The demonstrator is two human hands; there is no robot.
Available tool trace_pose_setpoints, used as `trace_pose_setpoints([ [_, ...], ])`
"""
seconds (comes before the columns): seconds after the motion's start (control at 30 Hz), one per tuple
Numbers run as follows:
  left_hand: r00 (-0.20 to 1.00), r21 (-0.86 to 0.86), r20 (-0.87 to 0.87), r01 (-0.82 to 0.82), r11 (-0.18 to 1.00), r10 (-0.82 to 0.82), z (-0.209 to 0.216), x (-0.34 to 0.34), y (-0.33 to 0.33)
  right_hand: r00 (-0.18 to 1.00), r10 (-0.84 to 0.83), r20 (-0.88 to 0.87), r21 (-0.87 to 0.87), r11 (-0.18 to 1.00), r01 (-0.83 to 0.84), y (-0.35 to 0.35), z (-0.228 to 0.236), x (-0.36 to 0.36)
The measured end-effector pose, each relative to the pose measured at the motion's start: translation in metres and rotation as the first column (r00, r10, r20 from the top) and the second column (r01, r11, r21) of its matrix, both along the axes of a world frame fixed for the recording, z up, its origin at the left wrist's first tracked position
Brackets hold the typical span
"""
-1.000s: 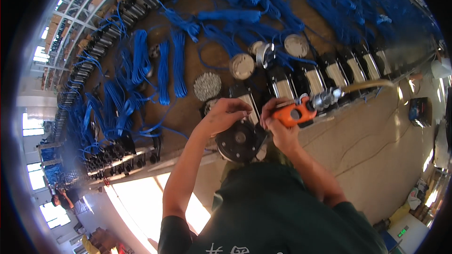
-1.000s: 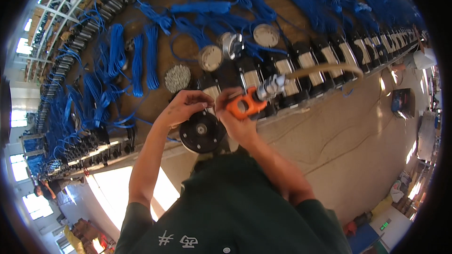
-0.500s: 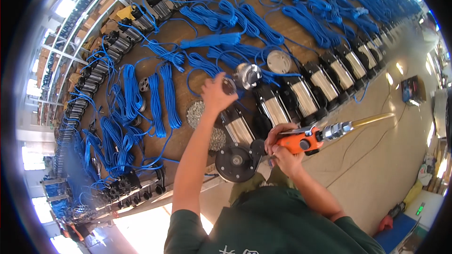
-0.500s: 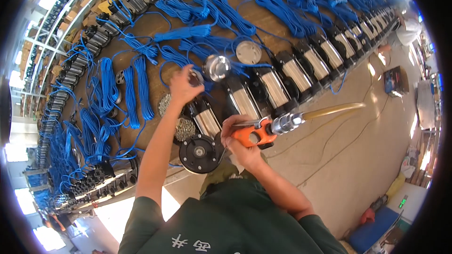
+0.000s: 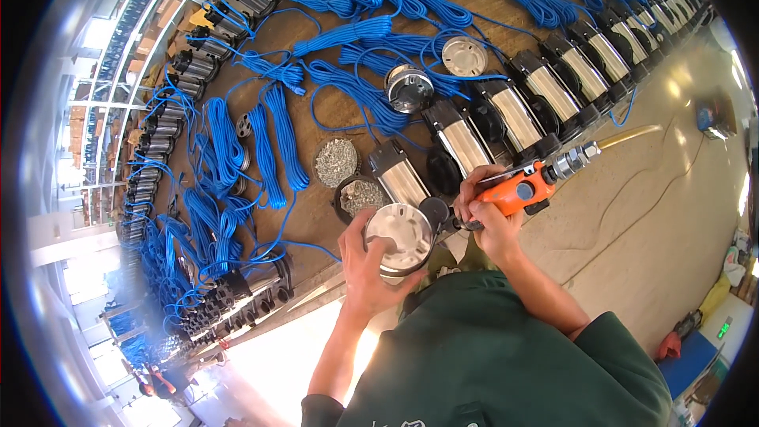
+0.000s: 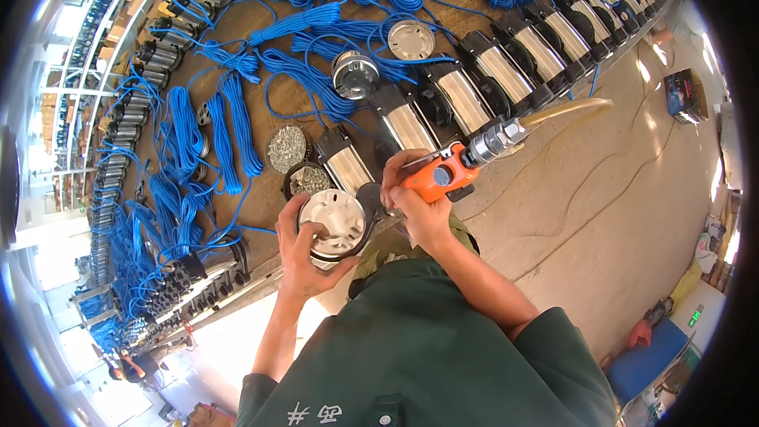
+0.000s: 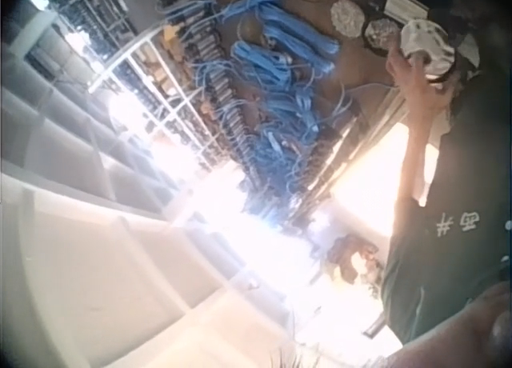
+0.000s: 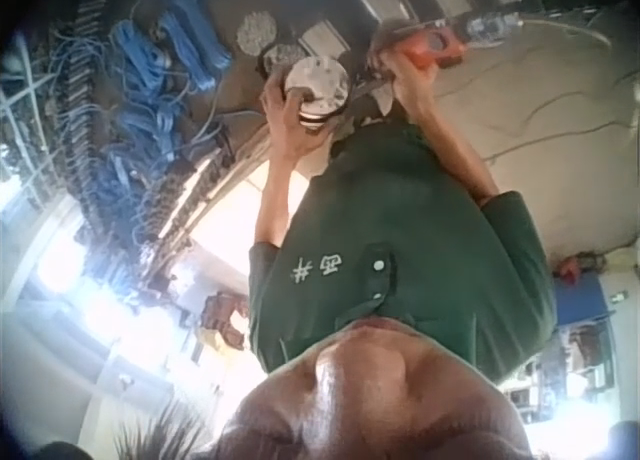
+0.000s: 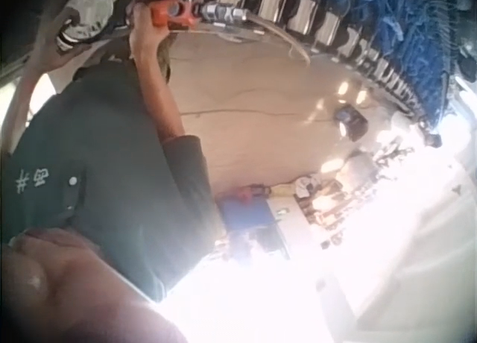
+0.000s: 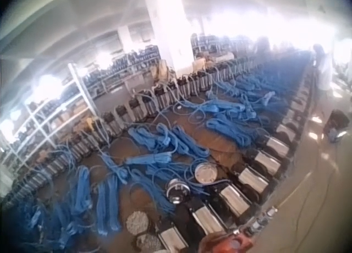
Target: The person assembles pump units at a long workbench, picking up small screws from a container, positioning metal covers onto the pump housings, and using a pneumatic screwdriver to fasten them.
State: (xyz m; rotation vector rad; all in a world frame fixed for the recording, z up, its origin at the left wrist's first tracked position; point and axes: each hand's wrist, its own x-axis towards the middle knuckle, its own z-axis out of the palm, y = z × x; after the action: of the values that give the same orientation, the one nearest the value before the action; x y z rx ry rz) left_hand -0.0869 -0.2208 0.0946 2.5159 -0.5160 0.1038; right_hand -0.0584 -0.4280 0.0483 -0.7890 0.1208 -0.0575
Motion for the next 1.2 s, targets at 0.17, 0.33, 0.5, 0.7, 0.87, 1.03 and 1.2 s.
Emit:
trace_pose_setpoints([
  [0.17,0.996,-0.153,-0.083,0.011,0.988,-0.024,-0.005,0.008,0.005,1.0,0.005,-0.031,-0.068,0.998,-0.007,0.004,-0.011,0.011],
  [0.33,0.995,0.171,-0.071,-0.063,0.983,0.076,0.002,0.004,-0.003,1.0,-0.017,-0.002,-0.017,1.0,0.017,0.012,-0.01,0.019],
  [0.5,0.989,0.062,-0.094,-0.109,0.992,0.115,-0.002,0.006,-0.009,0.999,0.003,-0.038,-0.083,0.997,-0.006,0.012,-0.006,0.018],
  [0.7,0.982,-0.028,-0.119,-0.154,0.988,0.15,-0.012,0.006,-0.013,0.999,0.042,-0.023,-0.134,0.99,-0.044,0.011,-0.008,0.021],
  [0.87,0.975,-0.007,-0.131,-0.181,0.983,0.179,-0.012,0.008,-0.014,1.0,0.026,-0.012,-0.113,0.993,-0.027,0.009,-0.011,0.02],
  [1.03,0.963,-0.157,-0.192,-0.218,0.963,0.187,-0.007,0.009,-0.005,0.999,0.027,-0.036,-0.076,0.997,-0.03,0.01,-0.013,0.018],
  [1.2,0.89,-0.262,-0.158,-0.454,0.851,0.426,-0.053,0.062,0.062,0.999,0.036,0.017,-0.095,0.995,-0.034,0.013,-0.011,0.018],
])
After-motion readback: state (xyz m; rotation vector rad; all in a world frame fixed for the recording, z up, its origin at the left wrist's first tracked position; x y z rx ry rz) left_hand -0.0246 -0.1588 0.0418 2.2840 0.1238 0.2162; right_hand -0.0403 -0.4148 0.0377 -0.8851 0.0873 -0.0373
